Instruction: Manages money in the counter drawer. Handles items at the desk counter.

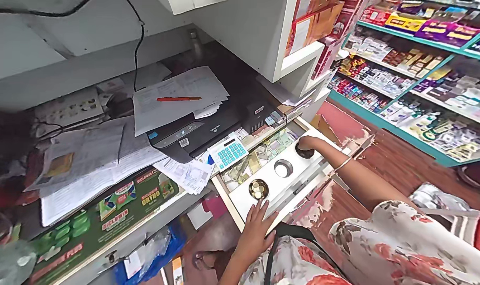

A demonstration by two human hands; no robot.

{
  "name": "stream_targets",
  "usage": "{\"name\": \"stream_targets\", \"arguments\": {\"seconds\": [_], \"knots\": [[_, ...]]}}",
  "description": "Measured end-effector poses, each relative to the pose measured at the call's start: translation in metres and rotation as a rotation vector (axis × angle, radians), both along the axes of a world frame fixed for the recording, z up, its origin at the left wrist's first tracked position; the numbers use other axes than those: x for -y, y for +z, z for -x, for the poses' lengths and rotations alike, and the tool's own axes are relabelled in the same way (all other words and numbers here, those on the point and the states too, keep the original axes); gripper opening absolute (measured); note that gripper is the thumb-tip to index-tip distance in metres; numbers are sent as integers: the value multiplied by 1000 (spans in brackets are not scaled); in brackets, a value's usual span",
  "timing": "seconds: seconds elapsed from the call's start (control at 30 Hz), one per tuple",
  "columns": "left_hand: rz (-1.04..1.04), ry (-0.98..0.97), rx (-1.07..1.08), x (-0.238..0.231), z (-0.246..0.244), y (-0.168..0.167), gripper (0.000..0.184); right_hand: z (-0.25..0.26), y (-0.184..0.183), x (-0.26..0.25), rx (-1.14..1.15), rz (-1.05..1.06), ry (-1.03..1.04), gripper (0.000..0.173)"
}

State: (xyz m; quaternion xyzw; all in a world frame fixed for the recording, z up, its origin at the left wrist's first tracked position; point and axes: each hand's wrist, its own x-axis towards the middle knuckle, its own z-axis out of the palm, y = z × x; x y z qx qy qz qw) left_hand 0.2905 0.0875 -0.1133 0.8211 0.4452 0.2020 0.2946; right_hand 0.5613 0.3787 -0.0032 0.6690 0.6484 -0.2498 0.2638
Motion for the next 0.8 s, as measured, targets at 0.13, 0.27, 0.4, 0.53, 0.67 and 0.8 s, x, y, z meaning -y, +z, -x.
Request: {"name": "stream_targets", "arguments": {"seconds": [0.13, 0.27, 0.4, 0.53, 0.67, 0.8], "knots": [[-37, 12, 10, -1, 0, -3, 51, 0, 0, 1, -47, -9, -18, 38], [-100, 30, -19, -3, 2, 2, 50, 2, 0, 11, -44, -89, -122, 41], [-61, 78, -32, -12, 8, 11, 53, 14, -2, 37, -94, -367, -116, 39], [-68, 160, 5, -28, 17, 13, 64, 62, -34, 89, -559, -762, 206, 36], [-292, 209, 23, -47, 30, 16, 58, 116, -71, 141, -828, -934, 457, 48], [-639, 335, 132, -57, 52, 9, 31, 149, -98, 144, -828, -1149, 502, 47]]}}
